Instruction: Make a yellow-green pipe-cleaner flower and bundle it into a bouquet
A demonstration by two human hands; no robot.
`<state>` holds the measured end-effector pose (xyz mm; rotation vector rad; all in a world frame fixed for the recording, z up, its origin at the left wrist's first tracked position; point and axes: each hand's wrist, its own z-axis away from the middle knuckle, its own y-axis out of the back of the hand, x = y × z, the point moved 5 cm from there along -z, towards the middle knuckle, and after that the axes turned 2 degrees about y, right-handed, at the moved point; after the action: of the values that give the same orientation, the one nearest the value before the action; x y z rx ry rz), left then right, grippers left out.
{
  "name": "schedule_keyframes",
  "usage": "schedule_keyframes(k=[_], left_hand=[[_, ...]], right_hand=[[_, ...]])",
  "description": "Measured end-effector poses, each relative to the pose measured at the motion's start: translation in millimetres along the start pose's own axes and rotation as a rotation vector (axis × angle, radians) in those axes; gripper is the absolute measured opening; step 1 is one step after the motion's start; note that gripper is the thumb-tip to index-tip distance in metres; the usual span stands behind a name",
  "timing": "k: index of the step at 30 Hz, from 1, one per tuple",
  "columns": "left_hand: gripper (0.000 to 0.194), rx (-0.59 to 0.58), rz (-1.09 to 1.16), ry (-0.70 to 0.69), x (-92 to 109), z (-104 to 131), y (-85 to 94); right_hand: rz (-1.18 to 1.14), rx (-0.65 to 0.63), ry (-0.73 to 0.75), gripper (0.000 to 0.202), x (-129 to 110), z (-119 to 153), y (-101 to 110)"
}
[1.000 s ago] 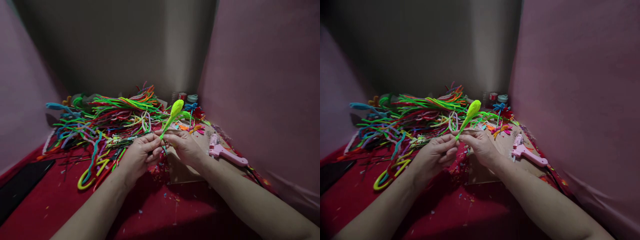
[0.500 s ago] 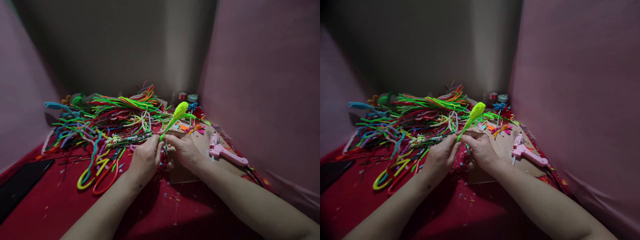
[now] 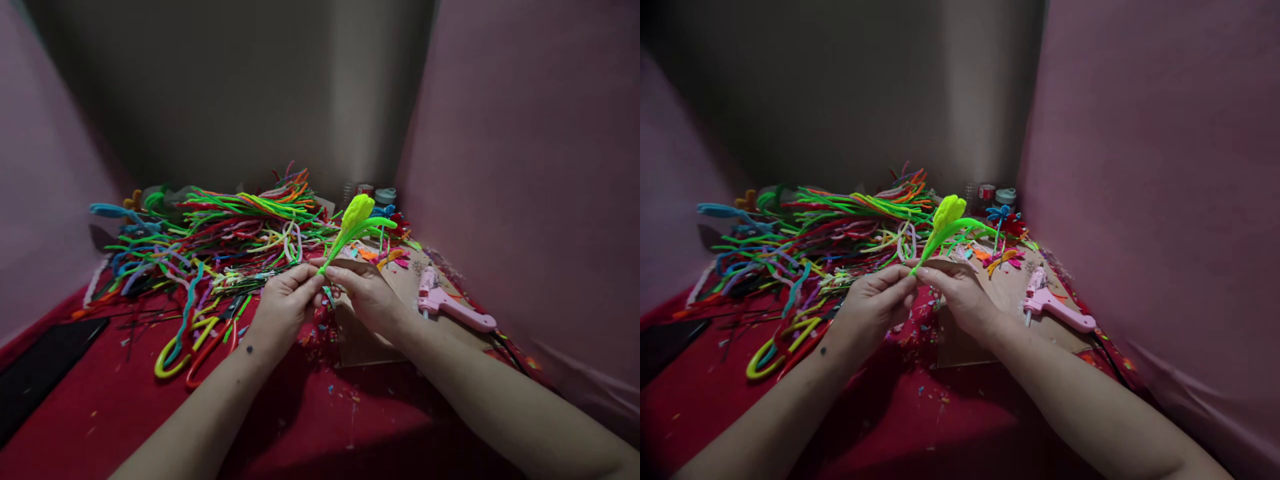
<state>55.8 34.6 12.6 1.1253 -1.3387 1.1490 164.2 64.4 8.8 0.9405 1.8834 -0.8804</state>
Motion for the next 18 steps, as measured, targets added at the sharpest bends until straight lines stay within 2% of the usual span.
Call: schedule_keyframes(k=[4, 8, 12, 15, 18], left_hand=[[0.019, -0.056, 0.155, 0.063, -1.8, -0.8, -1.5], [0.011, -0.195, 0.331, 0.144, -3.8, 0.6, -6.1], [0.009, -0.288, 0.385, 0.206, -5.6, 0.8, -8.9], [0.014, -0.221, 0.230, 0.153, -5.1, 0.0, -7.9], [0.018, -0.011, -0.189, -0.040, -1.0, 0.5, -1.6]], right_hand=[[0.010, -0.014, 0.006, 0.023, -1.4, -1.3, 1.4], [-0.005, -0.056, 0.017, 0.023, 0.9, -1.6, 0.5], [-0.031, -0.007, 0.034, 0.021, 0.2, -0.4, 0.7], [0.014, 0.067, 0.005, 0.017, -2.2, 1.2, 1.9], [0.065, 0.090, -0.022, 0.016, -2.2, 2.0, 2.5]])
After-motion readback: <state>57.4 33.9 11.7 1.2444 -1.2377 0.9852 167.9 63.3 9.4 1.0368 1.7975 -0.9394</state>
